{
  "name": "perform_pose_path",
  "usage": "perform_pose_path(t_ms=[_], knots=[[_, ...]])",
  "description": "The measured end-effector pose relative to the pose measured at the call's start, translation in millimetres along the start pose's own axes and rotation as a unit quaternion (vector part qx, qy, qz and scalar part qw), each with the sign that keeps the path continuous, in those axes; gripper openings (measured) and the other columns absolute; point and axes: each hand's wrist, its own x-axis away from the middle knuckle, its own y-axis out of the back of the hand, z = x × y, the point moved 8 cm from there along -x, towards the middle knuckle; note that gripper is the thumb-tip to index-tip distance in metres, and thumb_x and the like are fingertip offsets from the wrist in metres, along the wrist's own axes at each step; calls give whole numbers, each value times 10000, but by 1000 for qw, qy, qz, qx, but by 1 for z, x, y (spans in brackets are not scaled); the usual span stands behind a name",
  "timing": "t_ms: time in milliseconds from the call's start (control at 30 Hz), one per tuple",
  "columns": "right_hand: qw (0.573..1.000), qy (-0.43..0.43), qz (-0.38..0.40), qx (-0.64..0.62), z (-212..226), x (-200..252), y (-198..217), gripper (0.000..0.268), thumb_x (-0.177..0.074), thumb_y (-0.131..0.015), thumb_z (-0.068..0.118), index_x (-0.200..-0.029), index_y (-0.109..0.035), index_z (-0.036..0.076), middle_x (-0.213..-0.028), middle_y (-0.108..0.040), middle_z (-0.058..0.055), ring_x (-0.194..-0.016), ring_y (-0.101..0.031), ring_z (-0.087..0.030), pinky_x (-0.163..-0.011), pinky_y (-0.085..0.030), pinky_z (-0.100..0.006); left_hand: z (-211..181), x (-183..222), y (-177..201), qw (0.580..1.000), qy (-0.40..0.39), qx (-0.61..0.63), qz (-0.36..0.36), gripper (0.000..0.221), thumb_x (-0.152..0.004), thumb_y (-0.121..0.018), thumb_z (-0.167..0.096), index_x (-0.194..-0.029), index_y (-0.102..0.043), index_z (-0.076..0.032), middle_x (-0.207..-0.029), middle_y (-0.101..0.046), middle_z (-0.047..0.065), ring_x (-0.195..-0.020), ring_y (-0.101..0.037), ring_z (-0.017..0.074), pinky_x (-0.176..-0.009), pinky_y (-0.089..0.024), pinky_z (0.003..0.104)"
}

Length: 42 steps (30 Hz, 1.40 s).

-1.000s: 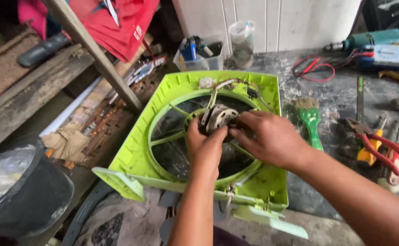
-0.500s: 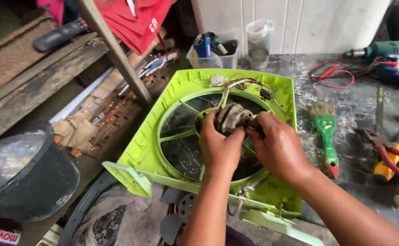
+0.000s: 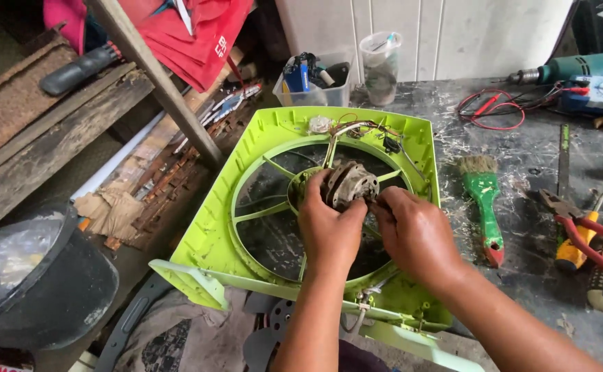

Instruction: The person works at a cluttered workbench on a green box fan lying flat. They grip the cylindrical fan motor with both hands, twist and pull it to separate the motor housing from the rotor, set parts on the bench, and use pliers and a brush while handling the motor components.

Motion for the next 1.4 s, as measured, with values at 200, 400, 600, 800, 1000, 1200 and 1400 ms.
perform_pose_path(t_ms=[200,400,600,800,1000,1200,1400], knots=[[999,29,-35,-19,14,2,11,137,-966,-670,143,-841,-684,92,-655,-680,-117,-612,-695,-390,-521,-574,-477,2,-3,0,999,-28,11,-14,709,-746,-703,-133,-1429,-535,-53,-1295,-604,317,-1255,-610,464,-995,-550,555],[994,72,-77,19,14,8,14,80,-927,-707,199,-892,-652,154,-738,-674,-94,-681,-692,-397,-547,-565,-537,5,-3,0,999,-30,-11,-20,684,-729,-721,-165,-1392,-575,-78,-1279,-634,287,-1233,-633,437,-985,-562,525],[996,53,-73,14,11,9,15,129,-953,-696,187,-838,-658,141,-675,-662,-91,-623,-679,-397,-505,-555,-514,8,-5,0,999,-28,9,-18,668,-746,-710,-159,-1395,-576,-82,-1270,-630,297,-1230,-629,453,-1001,-545,540],[997,47,-46,28,18,5,15,228,-969,-682,191,-756,-640,119,-576,-626,-78,-541,-662,-367,-478,-554,-473,9,-5,-1,1000,-25,9,-6,684,-754,-728,-163,-1414,-565,-88,-1264,-612,305,-1232,-627,458,-1009,-536,542],[996,60,-58,23,19,6,8,101,-975,-670,157,-885,-673,111,-651,-669,-90,-562,-677,-376,-476,-565,-504,6,-2,1,999,-30,21,-11,649,-756,-726,-143,-1384,-588,-52,-1238,-648,305,-1206,-652,436,-968,-556,516],[994,77,-56,45,17,8,8,115,-979,-670,190,-891,-668,115,-692,-672,-89,-570,-678,-373,-481,-562,-499,10,-6,1,999,-36,14,-9,661,-740,-742,-148,-1377,-587,-60,-1242,-643,290,-1206,-653,428,-982,-564,512],[997,56,-46,21,9,7,5,101,-981,-666,198,-893,-668,149,-707,-665,-66,-615,-685,-371,-497,-568,-488,11,-7,2,999,-34,33,-1,664,-750,-723,-132,-1389,-574,-25,-1246,-648,300,-1213,-644,439,-958,-558,528]])
